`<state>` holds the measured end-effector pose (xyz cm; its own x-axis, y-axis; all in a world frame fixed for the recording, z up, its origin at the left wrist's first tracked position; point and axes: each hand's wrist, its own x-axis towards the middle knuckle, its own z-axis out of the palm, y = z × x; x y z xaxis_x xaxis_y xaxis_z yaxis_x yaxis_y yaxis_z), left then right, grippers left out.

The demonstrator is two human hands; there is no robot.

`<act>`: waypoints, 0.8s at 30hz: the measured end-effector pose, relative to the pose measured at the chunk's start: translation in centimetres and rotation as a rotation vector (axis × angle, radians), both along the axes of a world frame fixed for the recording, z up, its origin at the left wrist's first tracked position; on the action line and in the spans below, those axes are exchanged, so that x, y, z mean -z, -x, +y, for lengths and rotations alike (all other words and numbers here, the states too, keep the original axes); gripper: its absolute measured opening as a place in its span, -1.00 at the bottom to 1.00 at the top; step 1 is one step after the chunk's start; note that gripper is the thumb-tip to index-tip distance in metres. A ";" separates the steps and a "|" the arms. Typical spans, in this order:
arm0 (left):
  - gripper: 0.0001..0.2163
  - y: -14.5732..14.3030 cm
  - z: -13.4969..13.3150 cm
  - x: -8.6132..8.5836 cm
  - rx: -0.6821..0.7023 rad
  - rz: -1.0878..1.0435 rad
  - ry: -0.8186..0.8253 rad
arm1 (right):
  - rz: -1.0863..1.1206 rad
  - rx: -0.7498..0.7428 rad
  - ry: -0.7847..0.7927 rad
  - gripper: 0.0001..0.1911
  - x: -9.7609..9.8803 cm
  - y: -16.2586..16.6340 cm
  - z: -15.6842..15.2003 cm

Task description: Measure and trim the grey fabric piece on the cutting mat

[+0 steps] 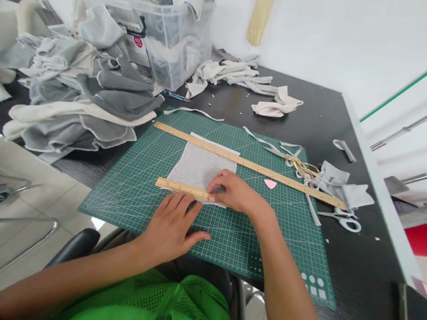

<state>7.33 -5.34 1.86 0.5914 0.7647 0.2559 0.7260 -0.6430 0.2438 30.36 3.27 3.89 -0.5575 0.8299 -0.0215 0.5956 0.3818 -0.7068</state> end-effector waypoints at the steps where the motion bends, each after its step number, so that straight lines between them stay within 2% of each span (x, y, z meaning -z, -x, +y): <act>1: -0.37 0.0 0.0 0.0 -0.003 -0.001 0.006 | -0.002 -0.009 -0.003 -0.90 -0.1 0.0 0.0; 6: -0.31 0.0 0.0 0.2 -0.001 -0.003 0.001 | 0.007 -0.015 -0.006 -0.90 0.0 0.0 -0.1; 11: 0.00 0.2 0.3 0.7 0.131 -0.023 -0.056 | 0.000 -0.020 -0.023 -0.90 0.1 0.0 -0.2; 14: 0.10 0.2 0.7 0.8 0.147 -0.011 0.000 | 0.003 -0.025 -0.014 -0.90 -0.1 0.0 -0.2; 17: 0.05 0.2 0.9 0.7 0.149 -0.004 0.063 | 0.006 -0.028 0.000 -0.90 -0.2 0.0 -0.1; 24: -0.11 0.2 0.4 0.3 0.188 -0.028 0.056 | -0.001 -0.015 0.014 -0.91 -0.3 0.0 -0.1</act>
